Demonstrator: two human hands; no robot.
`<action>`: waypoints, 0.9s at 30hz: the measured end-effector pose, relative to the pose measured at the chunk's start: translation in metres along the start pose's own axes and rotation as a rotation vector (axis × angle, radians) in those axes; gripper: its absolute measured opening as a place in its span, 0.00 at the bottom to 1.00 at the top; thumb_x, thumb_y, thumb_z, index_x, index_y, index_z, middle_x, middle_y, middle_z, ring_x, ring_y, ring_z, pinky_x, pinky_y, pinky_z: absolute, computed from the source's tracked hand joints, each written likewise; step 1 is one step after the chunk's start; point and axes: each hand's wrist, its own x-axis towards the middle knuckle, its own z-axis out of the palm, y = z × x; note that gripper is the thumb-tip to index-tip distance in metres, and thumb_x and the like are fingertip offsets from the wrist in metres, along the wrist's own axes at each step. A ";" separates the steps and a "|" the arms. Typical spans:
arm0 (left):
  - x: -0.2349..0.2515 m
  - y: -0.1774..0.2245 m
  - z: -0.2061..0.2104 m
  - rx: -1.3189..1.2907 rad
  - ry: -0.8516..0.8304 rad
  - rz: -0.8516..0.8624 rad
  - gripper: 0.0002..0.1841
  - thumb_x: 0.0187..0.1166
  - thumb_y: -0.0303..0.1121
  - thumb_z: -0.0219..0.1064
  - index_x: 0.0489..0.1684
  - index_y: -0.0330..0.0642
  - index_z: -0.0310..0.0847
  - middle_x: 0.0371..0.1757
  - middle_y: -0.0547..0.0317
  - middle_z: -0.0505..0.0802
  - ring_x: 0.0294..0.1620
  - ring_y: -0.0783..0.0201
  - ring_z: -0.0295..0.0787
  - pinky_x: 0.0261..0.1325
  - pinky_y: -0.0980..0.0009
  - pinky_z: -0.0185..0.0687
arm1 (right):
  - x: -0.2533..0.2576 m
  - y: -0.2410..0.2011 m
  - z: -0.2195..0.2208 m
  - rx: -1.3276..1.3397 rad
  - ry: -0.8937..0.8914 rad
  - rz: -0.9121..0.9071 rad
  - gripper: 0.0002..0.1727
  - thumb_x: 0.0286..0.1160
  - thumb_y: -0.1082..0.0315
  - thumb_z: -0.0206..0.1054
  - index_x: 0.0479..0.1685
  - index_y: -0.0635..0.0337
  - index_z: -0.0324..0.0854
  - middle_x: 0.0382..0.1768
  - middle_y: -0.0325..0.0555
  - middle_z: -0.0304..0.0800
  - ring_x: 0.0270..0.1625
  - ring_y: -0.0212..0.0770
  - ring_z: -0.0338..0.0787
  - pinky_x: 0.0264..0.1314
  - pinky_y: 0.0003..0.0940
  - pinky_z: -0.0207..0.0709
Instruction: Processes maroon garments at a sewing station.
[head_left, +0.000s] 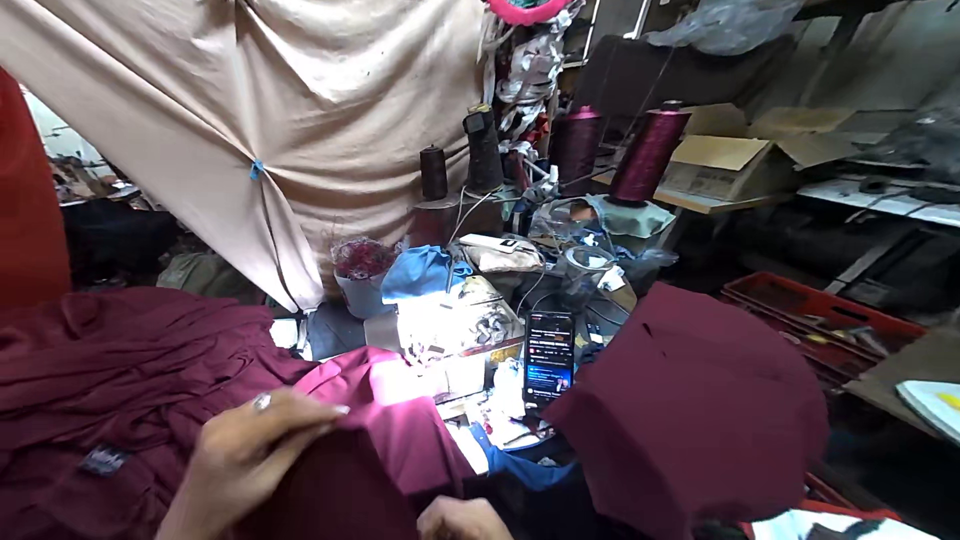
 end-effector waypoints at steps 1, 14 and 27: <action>0.008 -0.021 0.015 0.022 -0.007 0.020 0.08 0.85 0.40 0.66 0.47 0.54 0.93 0.45 0.72 0.96 0.49 0.79 0.91 0.57 0.79 0.87 | 0.002 0.009 -0.004 -0.018 0.057 0.078 0.09 0.77 0.73 0.68 0.42 0.74 0.85 0.34 0.50 0.91 0.33 0.28 0.88 0.40 0.24 0.83; 0.014 -0.110 0.148 0.126 -0.367 -0.562 0.12 0.80 0.40 0.72 0.47 0.42 0.95 0.51 0.51 0.96 0.57 0.55 0.93 0.68 0.53 0.83 | 0.027 0.144 -0.034 -0.267 0.421 0.525 0.15 0.72 0.61 0.73 0.46 0.65 0.90 0.40 0.48 0.93 0.44 0.37 0.91 0.55 0.38 0.84; 0.013 -0.102 0.169 0.153 -0.167 -0.494 0.08 0.75 0.33 0.74 0.40 0.38 0.95 0.45 0.51 0.97 0.52 0.57 0.95 0.65 0.56 0.87 | 0.043 0.139 -0.045 0.051 0.420 0.571 0.10 0.72 0.64 0.75 0.39 0.64 0.90 0.35 0.41 0.91 0.42 0.29 0.88 0.52 0.30 0.82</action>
